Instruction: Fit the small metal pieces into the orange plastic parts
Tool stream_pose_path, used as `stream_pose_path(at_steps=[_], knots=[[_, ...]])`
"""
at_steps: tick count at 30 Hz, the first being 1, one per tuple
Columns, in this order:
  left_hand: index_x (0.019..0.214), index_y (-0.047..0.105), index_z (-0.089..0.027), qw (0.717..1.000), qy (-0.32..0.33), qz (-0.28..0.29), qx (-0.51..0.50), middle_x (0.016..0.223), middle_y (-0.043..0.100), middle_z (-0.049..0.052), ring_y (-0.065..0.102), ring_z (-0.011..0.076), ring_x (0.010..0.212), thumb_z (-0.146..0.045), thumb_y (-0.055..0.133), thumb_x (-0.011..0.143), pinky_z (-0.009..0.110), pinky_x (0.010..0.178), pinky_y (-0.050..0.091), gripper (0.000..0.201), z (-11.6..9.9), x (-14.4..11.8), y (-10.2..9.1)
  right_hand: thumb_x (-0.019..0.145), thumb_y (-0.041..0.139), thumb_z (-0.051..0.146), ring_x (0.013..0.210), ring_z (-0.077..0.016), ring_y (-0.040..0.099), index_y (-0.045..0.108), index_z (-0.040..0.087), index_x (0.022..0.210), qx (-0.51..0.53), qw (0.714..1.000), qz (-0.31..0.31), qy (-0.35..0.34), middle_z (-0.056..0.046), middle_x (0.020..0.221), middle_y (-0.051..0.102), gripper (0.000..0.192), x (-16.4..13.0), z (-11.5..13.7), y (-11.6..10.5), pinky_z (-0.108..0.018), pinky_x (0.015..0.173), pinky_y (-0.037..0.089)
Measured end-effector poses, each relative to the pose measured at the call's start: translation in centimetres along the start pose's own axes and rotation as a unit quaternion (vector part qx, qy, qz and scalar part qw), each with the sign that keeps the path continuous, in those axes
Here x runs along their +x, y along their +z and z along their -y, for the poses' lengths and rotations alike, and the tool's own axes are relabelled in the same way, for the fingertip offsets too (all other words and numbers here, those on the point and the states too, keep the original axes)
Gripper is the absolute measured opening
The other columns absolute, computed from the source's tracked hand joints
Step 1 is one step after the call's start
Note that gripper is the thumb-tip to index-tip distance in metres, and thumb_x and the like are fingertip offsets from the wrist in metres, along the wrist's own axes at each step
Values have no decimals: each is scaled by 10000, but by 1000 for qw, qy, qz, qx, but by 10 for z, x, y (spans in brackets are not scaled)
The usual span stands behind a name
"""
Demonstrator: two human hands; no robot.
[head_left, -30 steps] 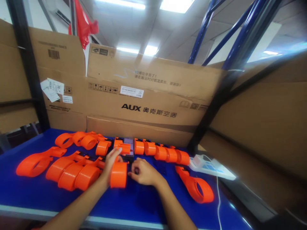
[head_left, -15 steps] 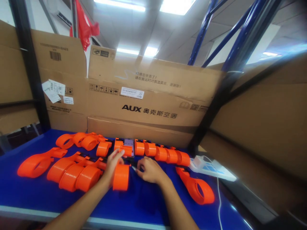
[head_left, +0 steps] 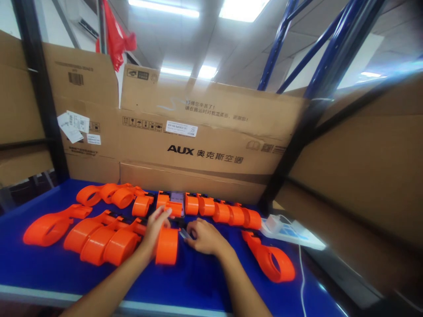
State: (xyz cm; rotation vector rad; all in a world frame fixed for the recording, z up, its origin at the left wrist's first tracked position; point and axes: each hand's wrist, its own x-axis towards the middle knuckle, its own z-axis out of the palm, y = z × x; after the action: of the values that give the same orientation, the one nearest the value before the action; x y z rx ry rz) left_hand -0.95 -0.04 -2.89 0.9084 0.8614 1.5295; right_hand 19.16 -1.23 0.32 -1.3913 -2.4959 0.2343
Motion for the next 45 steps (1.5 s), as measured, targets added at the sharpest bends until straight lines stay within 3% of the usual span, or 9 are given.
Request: stream_pose_path(at_steps=[6,10,18,23,29,32,36,42,45], knots=[[718,619,-177,1000,2,3,11,514,573,-44,454,79,420,-539,791,642,196,442,300,408,-4,-3,1,804,657,175,717,-155,557,673,191,797,49,998,17,-38,-12,752,660,23,3,1,4,-233,627,341],[725,611,-179,1000,2,7,9,511,569,-48,444,75,415,-546,795,642,193,439,296,419,-4,-5,1,888,616,258,708,-160,569,689,182,796,75,996,18,-54,-26,745,683,140,4,2,6,-240,645,372],[691,594,-180,1000,1,0,6,521,584,-40,447,73,423,-534,793,639,187,455,318,409,0,-4,1,875,591,176,874,-198,624,709,181,891,88,994,-7,-68,-66,910,729,120,5,-3,2,-278,793,432],[708,607,-179,1000,-7,-2,3,540,585,-41,443,74,430,-533,800,626,191,453,324,412,0,-5,2,897,564,208,757,-179,620,684,184,853,152,986,-42,-48,-46,823,709,130,7,-6,-3,-273,701,441],[756,632,-172,1000,0,6,15,640,660,-6,443,74,461,-556,792,640,190,470,323,432,6,-1,-2,913,613,436,627,-161,604,656,204,1030,381,906,-182,-6,-9,694,672,263,13,-6,-2,-262,602,454],[781,639,-172,1000,7,15,22,668,669,-1,452,76,479,-558,778,667,186,479,329,426,10,2,-5,888,636,514,671,-181,655,672,196,933,476,858,-195,1,-54,770,722,324,15,-5,-3,-267,579,480],[780,639,-171,999,14,15,25,689,669,2,454,75,486,-547,773,684,184,483,333,411,13,3,-6,835,702,515,856,-242,694,681,217,1067,573,795,-197,-23,-106,989,746,378,15,-2,-6,-315,645,537],[799,648,-175,999,17,23,23,692,662,1,462,82,491,-537,777,683,187,473,338,402,14,1,-5,836,730,470,473,-92,473,667,193,775,542,802,-247,34,12,577,621,291,16,-1,-4,-208,447,362],[806,641,-177,999,10,27,20,666,647,-9,451,81,492,-531,777,691,184,470,328,395,14,1,-5,806,758,477,482,-94,473,651,193,765,561,788,-250,47,21,580,606,306,17,0,-2,-204,435,359]])
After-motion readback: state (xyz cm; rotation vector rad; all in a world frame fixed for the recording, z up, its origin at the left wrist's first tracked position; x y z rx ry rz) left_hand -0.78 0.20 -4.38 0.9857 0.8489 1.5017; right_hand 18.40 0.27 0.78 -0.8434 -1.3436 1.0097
